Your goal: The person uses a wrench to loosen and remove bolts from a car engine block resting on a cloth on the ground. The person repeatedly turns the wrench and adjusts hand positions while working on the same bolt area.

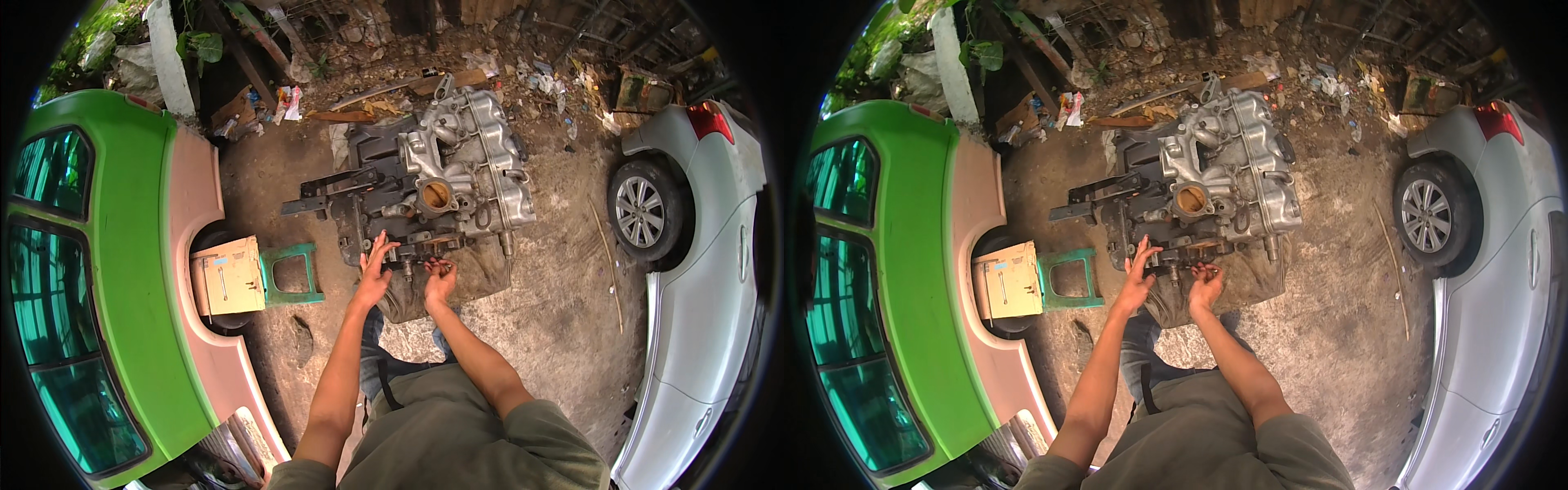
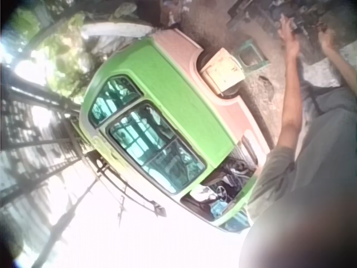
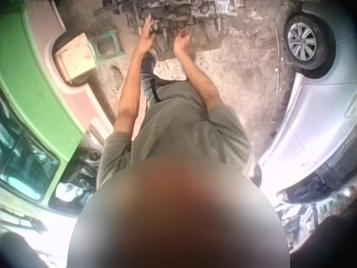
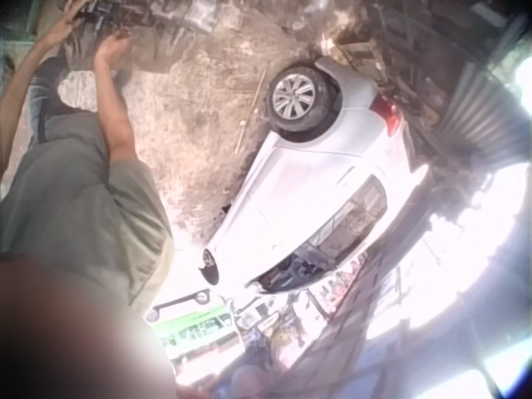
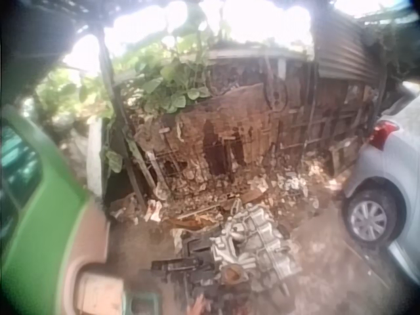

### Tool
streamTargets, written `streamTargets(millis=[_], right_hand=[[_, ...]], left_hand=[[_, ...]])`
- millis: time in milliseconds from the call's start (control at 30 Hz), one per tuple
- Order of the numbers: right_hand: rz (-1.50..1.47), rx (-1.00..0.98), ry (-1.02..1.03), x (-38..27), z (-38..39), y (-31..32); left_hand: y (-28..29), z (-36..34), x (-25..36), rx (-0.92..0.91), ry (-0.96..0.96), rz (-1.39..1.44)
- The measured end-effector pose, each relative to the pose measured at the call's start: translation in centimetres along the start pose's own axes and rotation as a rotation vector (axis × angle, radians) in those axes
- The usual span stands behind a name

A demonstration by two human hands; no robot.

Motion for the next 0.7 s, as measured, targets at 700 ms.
streamTargets(millis=[700], right_hand=[[0.032, -0.029, 0.067, -0.3, 0.2, 0.0]], left_hand=[[0.0, 0.0, 0.1, 0.007, 0.006, -0.001]])
Point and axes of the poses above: each hand's wrist, its own z-axis away from the middle knuckle, its own y-axis out of the back of the hand, x = y × z, the point moved 7 cm from there along -z, towards the middle knuckle, and after that the axes turned 10 degrees about x, right-handed, at the moved point
